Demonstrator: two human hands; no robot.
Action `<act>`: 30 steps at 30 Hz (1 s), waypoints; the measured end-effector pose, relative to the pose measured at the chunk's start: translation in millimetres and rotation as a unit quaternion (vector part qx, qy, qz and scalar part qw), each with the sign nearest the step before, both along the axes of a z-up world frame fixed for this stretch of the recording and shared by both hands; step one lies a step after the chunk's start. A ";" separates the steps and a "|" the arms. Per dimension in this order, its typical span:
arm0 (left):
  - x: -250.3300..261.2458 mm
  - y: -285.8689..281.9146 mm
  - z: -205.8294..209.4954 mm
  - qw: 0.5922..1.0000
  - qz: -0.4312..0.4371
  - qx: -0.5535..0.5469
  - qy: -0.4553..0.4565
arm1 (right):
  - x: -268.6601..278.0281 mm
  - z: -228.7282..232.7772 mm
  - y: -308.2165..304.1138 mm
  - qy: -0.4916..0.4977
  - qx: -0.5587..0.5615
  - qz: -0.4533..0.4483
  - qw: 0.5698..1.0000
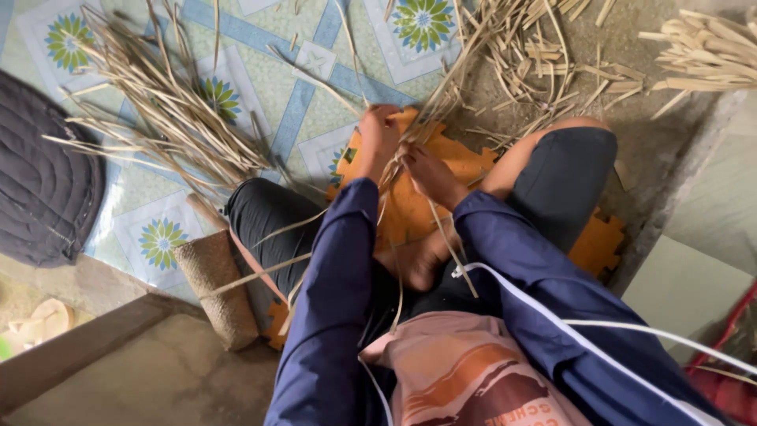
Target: Weaving natural fiber strips into a mat or basket base on the floor
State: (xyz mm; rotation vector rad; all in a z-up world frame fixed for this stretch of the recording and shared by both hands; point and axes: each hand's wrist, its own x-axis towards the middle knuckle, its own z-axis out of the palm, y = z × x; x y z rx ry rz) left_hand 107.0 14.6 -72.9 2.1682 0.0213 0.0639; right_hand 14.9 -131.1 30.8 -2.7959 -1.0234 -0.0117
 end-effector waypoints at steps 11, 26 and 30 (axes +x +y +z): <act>67.5 -32.6 -46.1 0.942 -0.251 0.134 0.179 | -4.3 -23.2 -9.2 0.029 0.082 0.005 0.996; 26.6 24.0 18.9 0.923 -0.334 0.161 0.101 | -5.5 -22.4 -4.7 -0.018 0.099 0.015 0.995; 15.3 18.7 50.7 0.914 -0.319 0.227 0.103 | -8.3 -16.3 0.6 -0.015 0.115 0.004 0.993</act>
